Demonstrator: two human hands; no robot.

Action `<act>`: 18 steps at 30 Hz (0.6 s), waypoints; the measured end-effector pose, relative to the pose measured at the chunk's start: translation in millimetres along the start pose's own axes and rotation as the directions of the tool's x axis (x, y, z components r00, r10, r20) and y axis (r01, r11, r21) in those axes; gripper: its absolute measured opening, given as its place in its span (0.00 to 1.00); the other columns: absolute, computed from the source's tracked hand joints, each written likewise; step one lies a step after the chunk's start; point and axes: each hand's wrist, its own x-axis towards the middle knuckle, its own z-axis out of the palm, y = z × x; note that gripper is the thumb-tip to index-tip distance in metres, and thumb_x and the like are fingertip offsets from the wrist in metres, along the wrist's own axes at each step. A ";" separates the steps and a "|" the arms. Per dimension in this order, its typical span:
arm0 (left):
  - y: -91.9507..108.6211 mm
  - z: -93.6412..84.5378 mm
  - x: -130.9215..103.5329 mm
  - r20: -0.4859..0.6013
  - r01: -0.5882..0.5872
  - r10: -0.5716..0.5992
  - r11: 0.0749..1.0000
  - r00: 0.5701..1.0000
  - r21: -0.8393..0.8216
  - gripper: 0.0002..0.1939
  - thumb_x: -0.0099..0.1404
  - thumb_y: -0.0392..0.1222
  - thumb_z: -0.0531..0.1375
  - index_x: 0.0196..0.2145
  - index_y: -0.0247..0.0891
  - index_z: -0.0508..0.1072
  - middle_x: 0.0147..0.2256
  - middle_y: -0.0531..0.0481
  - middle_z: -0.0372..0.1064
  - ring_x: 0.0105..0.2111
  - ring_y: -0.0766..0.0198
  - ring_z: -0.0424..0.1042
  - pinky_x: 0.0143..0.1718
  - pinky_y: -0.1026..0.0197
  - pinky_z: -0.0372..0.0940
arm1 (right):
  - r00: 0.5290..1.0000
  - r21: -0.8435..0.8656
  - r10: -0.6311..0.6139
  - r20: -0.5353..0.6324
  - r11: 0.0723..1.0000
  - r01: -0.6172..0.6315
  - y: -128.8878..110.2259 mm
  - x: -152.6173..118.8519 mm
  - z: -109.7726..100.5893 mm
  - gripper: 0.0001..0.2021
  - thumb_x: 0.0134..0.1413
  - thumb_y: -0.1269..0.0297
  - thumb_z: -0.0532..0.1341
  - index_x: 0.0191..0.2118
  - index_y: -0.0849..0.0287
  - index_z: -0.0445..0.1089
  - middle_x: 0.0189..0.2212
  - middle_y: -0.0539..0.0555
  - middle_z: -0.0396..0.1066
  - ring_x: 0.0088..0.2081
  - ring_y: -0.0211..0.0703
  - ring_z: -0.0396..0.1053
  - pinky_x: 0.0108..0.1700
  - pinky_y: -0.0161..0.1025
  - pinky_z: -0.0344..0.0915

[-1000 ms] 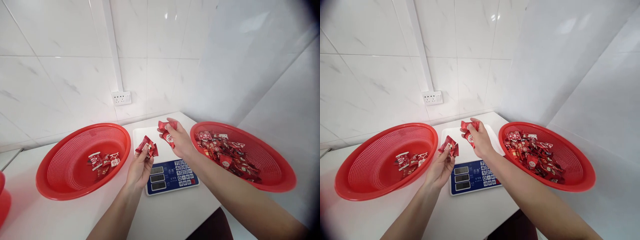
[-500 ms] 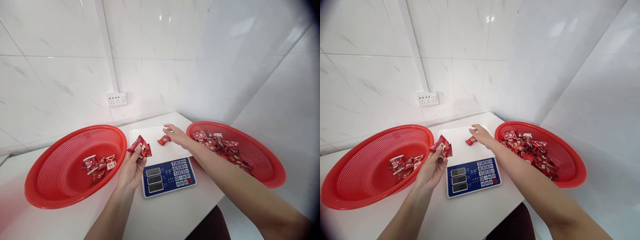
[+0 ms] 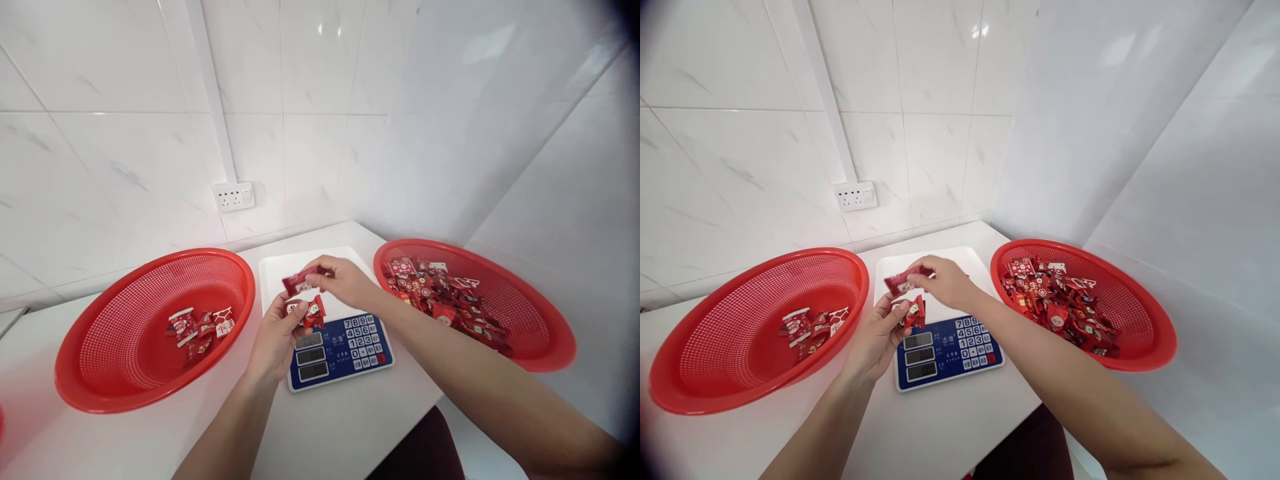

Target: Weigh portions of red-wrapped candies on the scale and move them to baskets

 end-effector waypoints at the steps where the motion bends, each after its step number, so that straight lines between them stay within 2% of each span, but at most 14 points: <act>1: 0.8 -1.1 0.3 -0.003 0.005 -0.005 1.000 1.000 0.004 0.18 0.52 0.39 0.67 0.41 0.39 0.69 0.28 0.55 0.71 0.23 0.73 0.70 0.21 0.72 0.67 | 0.997 0.015 0.057 -0.054 0.998 -0.057 6.4 2.5 -3.3 0.09 0.53 0.61 0.57 0.38 0.59 0.70 0.31 0.52 0.72 0.30 0.37 0.69 0.33 0.37 0.67; 3: 2.9 -3.8 1.4 -0.020 0.001 -0.001 1.000 1.000 0.006 0.18 0.52 0.40 0.67 0.41 0.38 0.68 0.27 0.56 0.70 0.24 0.73 0.70 0.22 0.72 0.67 | 0.978 -0.029 0.157 -0.139 0.986 -0.162 21.9 6.3 -11.1 0.11 0.53 0.60 0.57 0.40 0.60 0.69 0.31 0.52 0.73 0.29 0.37 0.69 0.32 0.37 0.68; 5: 4.6 -6.3 2.9 -0.038 -0.019 0.020 1.000 0.999 0.008 0.17 0.52 0.41 0.66 0.40 0.38 0.68 0.27 0.56 0.70 0.24 0.74 0.69 0.24 0.72 0.67 | 0.964 -0.126 0.194 -0.180 0.968 -0.218 35.8 6.3 -18.0 0.09 0.51 0.63 0.59 0.39 0.60 0.69 0.31 0.53 0.73 0.31 0.39 0.70 0.37 0.40 0.68; 8: 5.2 -8.5 4.7 -0.054 -0.056 0.057 0.998 0.997 0.026 0.17 0.52 0.42 0.66 0.39 0.39 0.68 0.27 0.57 0.69 0.25 0.74 0.69 0.26 0.71 0.67 | 0.962 -0.212 0.181 -0.204 0.951 -0.224 44.3 -2.5 -22.0 0.08 0.49 0.68 0.60 0.38 0.60 0.71 0.38 0.57 0.73 0.42 0.46 0.69 0.47 0.49 0.63; 10: 4.0 -8.3 4.8 -0.051 -0.075 0.078 0.996 0.996 0.053 0.15 0.53 0.43 0.66 0.38 0.40 0.68 0.28 0.57 0.69 0.26 0.74 0.69 0.27 0.71 0.66 | 0.965 -0.231 0.147 -0.218 0.953 -0.197 41.0 -12.8 -19.0 0.11 0.50 0.66 0.59 0.41 0.59 0.70 0.45 0.58 0.71 0.48 0.48 0.65 0.52 0.51 0.58; 12: 1.7 -6.8 3.8 -0.032 -0.090 0.094 0.991 0.995 0.098 0.13 0.53 0.44 0.65 0.35 0.40 0.70 0.29 0.57 0.69 0.27 0.73 0.69 0.28 0.70 0.65 | 0.982 -0.158 0.122 -0.146 0.977 -0.145 33.9 -25.3 -11.3 0.15 0.53 0.62 0.58 0.46 0.58 0.68 0.46 0.58 0.70 0.47 0.46 0.66 0.51 0.49 0.60; 15: -2.4 -3.9 0.9 0.026 -0.093 0.090 0.976 0.996 0.197 0.10 0.53 0.43 0.65 0.33 0.39 0.72 0.32 0.54 0.71 0.30 0.71 0.69 0.33 0.68 0.66 | 0.994 0.026 0.109 0.013 0.994 -0.109 24.4 -44.2 5.6 0.20 0.53 0.59 0.58 0.51 0.56 0.63 0.42 0.56 0.70 0.38 0.41 0.70 0.42 0.44 0.67; 18: -5.6 -3.5 -0.3 0.072 -0.076 0.057 0.955 0.996 0.287 0.11 0.54 0.42 0.64 0.37 0.39 0.74 0.35 0.51 0.72 0.34 0.66 0.71 0.38 0.63 0.66 | 0.995 0.092 0.103 0.009 0.990 -0.103 22.8 -57.6 17.3 0.16 0.52 0.62 0.58 0.48 0.55 0.66 0.39 0.54 0.71 0.37 0.40 0.70 0.38 0.41 0.69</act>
